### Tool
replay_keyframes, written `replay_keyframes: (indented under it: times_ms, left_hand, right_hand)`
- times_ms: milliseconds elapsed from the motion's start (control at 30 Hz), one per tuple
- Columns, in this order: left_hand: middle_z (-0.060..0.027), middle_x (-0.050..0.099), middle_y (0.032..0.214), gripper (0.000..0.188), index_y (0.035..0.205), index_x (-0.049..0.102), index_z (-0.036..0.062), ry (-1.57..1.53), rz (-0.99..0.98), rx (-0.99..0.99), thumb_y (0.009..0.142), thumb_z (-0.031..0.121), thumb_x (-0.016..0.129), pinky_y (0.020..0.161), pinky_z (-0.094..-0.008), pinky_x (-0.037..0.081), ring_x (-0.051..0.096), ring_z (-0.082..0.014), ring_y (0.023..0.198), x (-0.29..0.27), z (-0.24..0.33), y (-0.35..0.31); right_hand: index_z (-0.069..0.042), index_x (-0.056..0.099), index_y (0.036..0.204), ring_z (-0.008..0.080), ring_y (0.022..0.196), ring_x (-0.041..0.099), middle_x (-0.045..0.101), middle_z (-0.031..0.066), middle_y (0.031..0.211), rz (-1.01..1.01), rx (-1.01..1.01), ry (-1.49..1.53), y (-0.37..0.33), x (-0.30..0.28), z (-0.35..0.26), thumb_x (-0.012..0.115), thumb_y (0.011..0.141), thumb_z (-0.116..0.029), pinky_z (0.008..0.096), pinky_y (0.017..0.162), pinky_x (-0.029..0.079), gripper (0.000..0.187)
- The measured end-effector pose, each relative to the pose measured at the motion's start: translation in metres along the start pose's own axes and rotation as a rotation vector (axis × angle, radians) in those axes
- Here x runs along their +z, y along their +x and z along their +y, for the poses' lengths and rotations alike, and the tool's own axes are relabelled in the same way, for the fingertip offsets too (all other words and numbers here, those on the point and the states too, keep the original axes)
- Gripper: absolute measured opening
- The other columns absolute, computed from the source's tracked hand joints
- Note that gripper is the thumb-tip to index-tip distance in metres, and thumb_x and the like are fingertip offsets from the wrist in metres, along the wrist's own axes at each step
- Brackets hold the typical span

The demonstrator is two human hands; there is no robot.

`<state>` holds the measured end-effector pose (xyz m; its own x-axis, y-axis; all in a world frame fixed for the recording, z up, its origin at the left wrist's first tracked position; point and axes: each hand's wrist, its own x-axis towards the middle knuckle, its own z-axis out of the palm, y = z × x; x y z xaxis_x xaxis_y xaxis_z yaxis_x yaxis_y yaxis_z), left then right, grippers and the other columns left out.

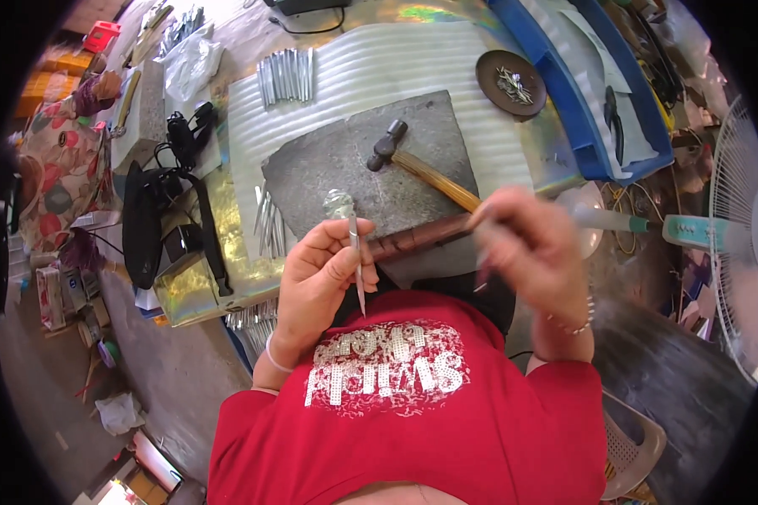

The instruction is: Manually stamping or marking thin metal strips using a punch and a hammer on a workshop bench.

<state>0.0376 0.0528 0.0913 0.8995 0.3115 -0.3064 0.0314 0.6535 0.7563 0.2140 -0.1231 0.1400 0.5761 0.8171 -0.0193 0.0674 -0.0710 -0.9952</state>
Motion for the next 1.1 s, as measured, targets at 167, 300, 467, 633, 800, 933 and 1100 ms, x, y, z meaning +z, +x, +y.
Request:
replay_keyframes:
  times_ms: [167,300,467,633,800,933,1100]
  left_hand:
    - [-0.0028,0.060,0.084,0.020,0.108,0.056,-0.0028,0.148,-0.046,0.023,0.091,0.007,0.056,0.071,-0.0207,0.049,0.058,-0.0078,0.080,0.004,0.001,-0.006]
    - [-0.0044,0.059,0.090,0.012,0.101,0.056,-0.0028,0.207,-0.024,0.169,0.090,0.003,0.056,0.070,-0.0199,0.046,0.056,-0.0068,0.078,0.001,0.002,-0.013]
    - [-0.0044,0.061,0.086,0.007,0.095,0.056,-0.0024,0.261,0.025,0.241,0.089,0.001,0.057,0.066,-0.0191,0.046,0.056,-0.0059,0.075,0.001,0.000,-0.022]
    - [-0.0038,0.063,0.080,0.006,0.092,0.056,-0.0020,0.338,0.010,0.224,0.088,0.001,0.058,0.061,-0.0184,0.046,0.056,-0.0050,0.070,0.001,0.002,-0.026]
    - [-0.0033,0.065,0.075,0.008,0.091,0.056,-0.0014,0.471,0.021,0.226,0.086,0.002,0.061,0.057,-0.0180,0.046,0.058,-0.0041,0.066,-0.001,0.004,-0.024]
    - [-0.0043,0.066,0.074,0.009,0.091,0.057,-0.0008,0.464,0.019,0.231,0.085,0.002,0.063,0.055,-0.0186,0.047,0.059,-0.0040,0.065,0.000,0.002,-0.023]
    - [-0.0060,0.067,0.076,0.008,0.089,0.056,-0.0007,0.467,0.029,0.227,0.085,0.002,0.063,0.057,-0.0193,0.049,0.061,-0.0053,0.067,-0.001,0.002,-0.025]
  right_hand:
    - [0.003,0.054,0.094,0.0069,0.062,0.061,0.058,0.0032,0.075,-0.156,0.159,0.237,0.001,0.058,0.002,0.055,0.086,0.004,0.0187,0.053,0.047,0.008]
    - [0.003,0.055,0.095,0.0087,0.062,0.060,0.061,0.0066,0.079,-0.176,0.035,0.190,0.005,0.071,0.010,0.058,0.086,0.000,0.0186,0.056,0.047,0.010]
    - [0.003,0.057,0.092,0.0099,0.061,0.062,0.061,0.0069,0.073,-0.167,-0.290,-0.154,0.015,0.079,0.009,0.061,0.085,-0.003,0.0212,0.053,0.047,0.010]
    - [0.003,0.058,0.090,0.0103,0.060,0.062,0.061,0.0062,0.070,-0.118,-0.125,-0.052,0.007,0.087,0.009,0.063,0.084,-0.003,0.0227,0.052,0.047,0.010]
    - [0.003,0.057,0.089,0.0088,0.060,0.063,0.062,0.0070,0.068,-0.136,-0.072,-0.014,0.007,0.087,0.012,0.063,0.084,-0.003,0.0218,0.051,0.047,0.009]
    - [0.003,0.057,0.086,0.0087,0.059,0.063,0.063,0.0077,0.067,-0.115,-0.018,0.060,0.006,0.090,0.012,0.063,0.084,-0.003,0.0208,0.050,0.047,0.009]
    - [0.003,0.056,0.084,0.0078,0.059,0.063,0.063,0.0065,0.064,-0.132,-0.103,-0.040,0.007,0.089,0.010,0.063,0.085,-0.004,0.0203,0.051,0.048,0.010]
